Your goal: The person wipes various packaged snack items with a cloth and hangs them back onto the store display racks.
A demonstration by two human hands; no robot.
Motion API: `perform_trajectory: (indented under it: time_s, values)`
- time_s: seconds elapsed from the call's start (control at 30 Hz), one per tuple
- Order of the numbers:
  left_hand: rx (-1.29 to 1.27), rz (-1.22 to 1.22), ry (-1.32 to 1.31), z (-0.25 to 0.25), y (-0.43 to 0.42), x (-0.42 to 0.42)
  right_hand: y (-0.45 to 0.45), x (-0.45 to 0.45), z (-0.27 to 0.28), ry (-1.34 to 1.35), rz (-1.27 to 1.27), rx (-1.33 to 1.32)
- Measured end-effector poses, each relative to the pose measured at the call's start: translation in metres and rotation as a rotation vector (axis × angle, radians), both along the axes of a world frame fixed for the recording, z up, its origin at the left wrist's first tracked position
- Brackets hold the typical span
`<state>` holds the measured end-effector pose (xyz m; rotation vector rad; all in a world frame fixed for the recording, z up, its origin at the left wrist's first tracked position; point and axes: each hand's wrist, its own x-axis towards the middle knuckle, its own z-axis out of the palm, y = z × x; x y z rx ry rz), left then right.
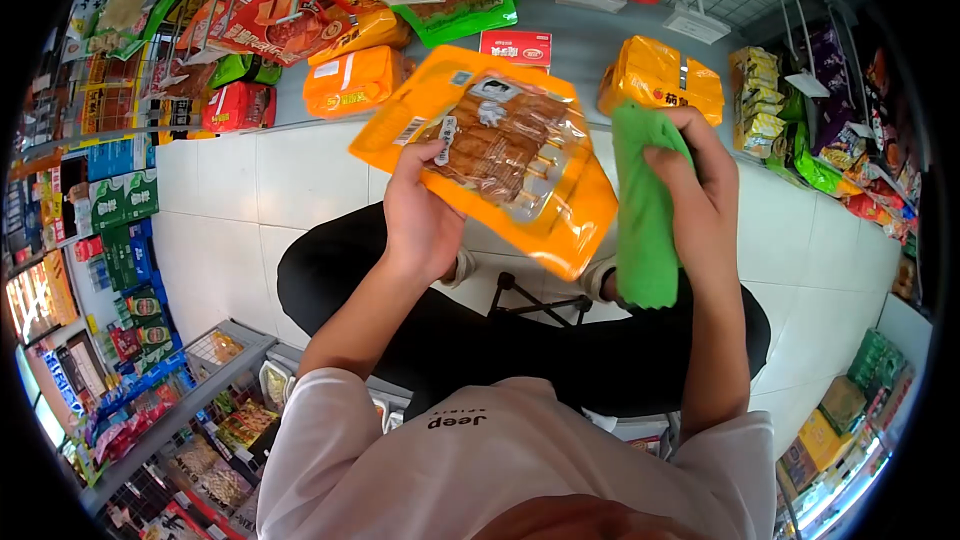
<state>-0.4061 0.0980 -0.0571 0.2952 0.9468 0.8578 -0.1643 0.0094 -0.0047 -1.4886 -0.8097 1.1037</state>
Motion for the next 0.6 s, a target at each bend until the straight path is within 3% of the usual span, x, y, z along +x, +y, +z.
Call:
perform_trajectory:
  time_s: [0.03,0.13,0.2,0.27,0.37,0.43,0.6]
  values:
    - [0.028,-0.031,0.07,-0.001,-0.001,0.0,-0.001,-0.001,-0.003,-0.18,-0.03,0.063]
    - [0.171,-0.126,0.193,-0.008,-0.011,0.002,-0.004,0.001,-0.006,-0.542,0.226,0.115]
    - [0.205,-0.16,0.271,-0.009,-0.018,0.01,-0.005,-0.008,-0.001,-0.529,0.446,-0.045]
    - [0.176,-0.152,0.204,-0.008,-0.023,0.013,-0.01,-0.021,-0.009,-0.697,0.561,0.015]
    - [0.223,-0.177,0.245,-0.015,-0.034,0.014,-0.016,-0.036,-0.033,-1.001,0.576,0.07]
    - [0.311,-0.258,0.318,-0.029,-0.036,0.01,-0.015,-0.039,-0.038,-1.053,0.572,0.031]
    - [0.207,-0.328,0.298,-0.018,-0.031,0.015,-0.015,-0.038,-0.039,-1.103,0.56,0.016]
